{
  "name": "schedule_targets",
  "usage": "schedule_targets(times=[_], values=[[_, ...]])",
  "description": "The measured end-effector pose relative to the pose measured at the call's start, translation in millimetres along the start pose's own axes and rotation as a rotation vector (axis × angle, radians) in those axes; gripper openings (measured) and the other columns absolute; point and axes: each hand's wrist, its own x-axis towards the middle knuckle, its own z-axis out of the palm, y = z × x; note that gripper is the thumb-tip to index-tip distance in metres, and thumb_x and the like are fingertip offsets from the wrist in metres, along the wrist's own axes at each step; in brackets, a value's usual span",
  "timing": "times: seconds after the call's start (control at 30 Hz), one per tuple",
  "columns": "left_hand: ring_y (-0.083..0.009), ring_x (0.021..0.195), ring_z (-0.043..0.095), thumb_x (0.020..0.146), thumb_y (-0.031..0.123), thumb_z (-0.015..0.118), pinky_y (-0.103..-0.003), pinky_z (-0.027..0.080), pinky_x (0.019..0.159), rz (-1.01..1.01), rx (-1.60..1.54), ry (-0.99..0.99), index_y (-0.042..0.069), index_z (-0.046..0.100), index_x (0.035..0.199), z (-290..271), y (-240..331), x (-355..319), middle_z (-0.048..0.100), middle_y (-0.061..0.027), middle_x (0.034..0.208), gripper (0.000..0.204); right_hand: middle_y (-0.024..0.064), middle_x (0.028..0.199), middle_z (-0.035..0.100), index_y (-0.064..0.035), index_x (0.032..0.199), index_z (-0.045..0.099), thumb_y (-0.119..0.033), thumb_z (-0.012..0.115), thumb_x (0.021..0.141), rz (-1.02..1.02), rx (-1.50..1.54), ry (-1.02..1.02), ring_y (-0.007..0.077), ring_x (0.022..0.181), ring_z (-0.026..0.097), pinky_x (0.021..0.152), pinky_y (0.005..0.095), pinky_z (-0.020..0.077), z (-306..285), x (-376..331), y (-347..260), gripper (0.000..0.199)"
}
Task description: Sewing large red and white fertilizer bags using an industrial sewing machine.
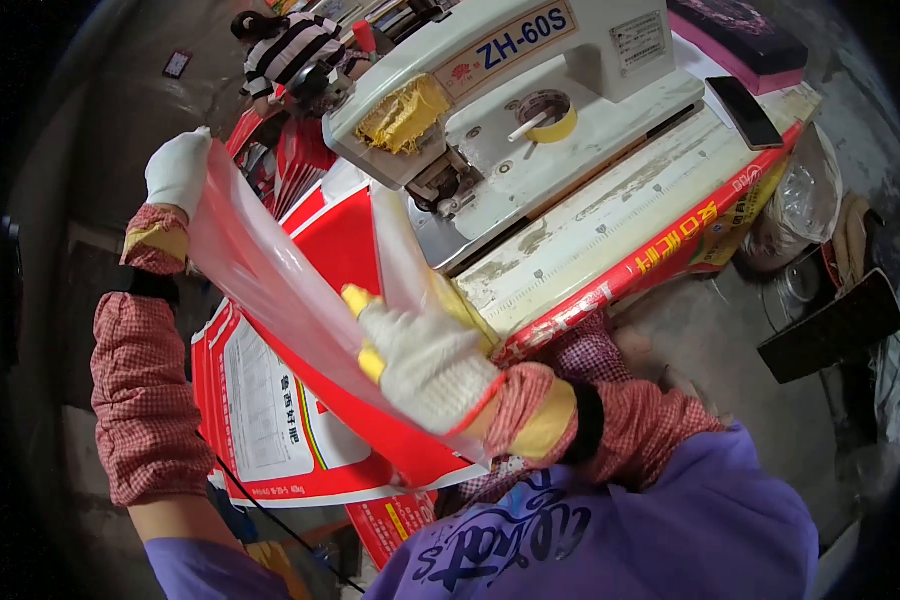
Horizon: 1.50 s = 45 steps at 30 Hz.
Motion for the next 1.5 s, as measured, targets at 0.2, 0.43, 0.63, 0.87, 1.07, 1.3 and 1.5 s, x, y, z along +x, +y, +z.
schedule_targets(times=[0.2,0.43,0.63,0.87,1.07,1.3,1.5], values=[[-0.0322,0.088,0.060,0.086,0.015,0.038,-0.042,0.048,0.073,0.049,-0.018,-0.005,0.005,0.059,0.093,-9,15,1,0.062,-0.0156,0.091,0.024,0.0209,0.083,0.060,-0.0005,0.104,0.053,-0.024,0.057,0.076,0.323,0.061,-0.233,0.0325,0.071,0.061,0.062,0.0393,0.0493,36,29,47,0.037],[-0.0343,0.090,0.059,0.085,0.020,0.038,-0.041,0.044,0.080,-0.220,-0.385,-0.241,0.001,0.061,0.089,-23,-28,2,0.062,-0.0201,0.088,0.030,0.0152,0.089,0.063,-0.0014,0.093,0.058,-0.028,0.054,0.078,0.376,0.123,-0.506,0.0302,0.084,0.060,0.072,0.0398,0.0473,16,37,15,0.031],[-0.0324,0.083,0.062,0.077,0.011,0.050,-0.037,0.051,0.072,-0.068,0.002,0.096,0.008,0.065,0.090,37,4,47,0.064,-0.0156,0.092,0.019,0.0135,0.094,0.058,-0.0040,0.103,0.057,-0.021,0.050,0.081,0.229,0.784,-0.266,0.0288,0.086,0.056,0.072,0.0371,0.0445,76,28,23,0.028],[-0.0279,0.060,0.061,0.078,0.012,0.047,-0.039,0.048,0.049,0.124,-0.460,0.325,0.012,0.060,0.086,133,208,-18,0.058,-0.0103,0.073,0.015,0.0106,0.082,0.058,-0.0050,0.097,0.058,-0.012,0.056,0.081,0.126,0.308,-0.158,0.0231,0.079,0.060,0.070,0.0331,0.0479,-12,-74,57,0.017],[-0.0248,0.060,0.058,0.077,0.014,0.052,-0.037,0.045,0.046,0.300,-0.554,0.173,0.015,0.057,0.101,143,236,-46,0.057,-0.0075,0.086,0.024,0.0044,0.082,0.060,-0.0026,0.098,0.059,-0.008,0.056,0.083,1.028,0.906,-0.047,0.0117,0.077,0.056,0.069,0.0247,0.0479,-56,-119,103,0.016],[-0.0260,0.072,0.058,0.076,0.010,0.052,-0.034,0.048,0.057,0.351,-0.915,0.425,0.014,0.059,0.093,159,238,-34,0.057,-0.0075,0.086,0.019,0.0107,0.085,0.064,-0.0039,0.098,0.061,-0.006,0.058,0.079,0.835,0.861,0.154,0.0187,0.077,0.062,0.067,0.0270,0.0489,-62,-118,82,0.020],[-0.0340,0.079,0.057,0.069,0.008,0.058,-0.037,0.047,0.069,0.261,-1.161,0.078,0.005,0.061,0.088,146,238,-30,0.060,-0.0142,0.082,0.019,0.0114,0.066,0.060,-0.0147,0.089,0.065,-0.022,0.055,0.079,0.405,-0.398,-0.304,0.0285,0.059,0.060,0.052,0.0373,0.0483,-73,-98,71,0.017]])
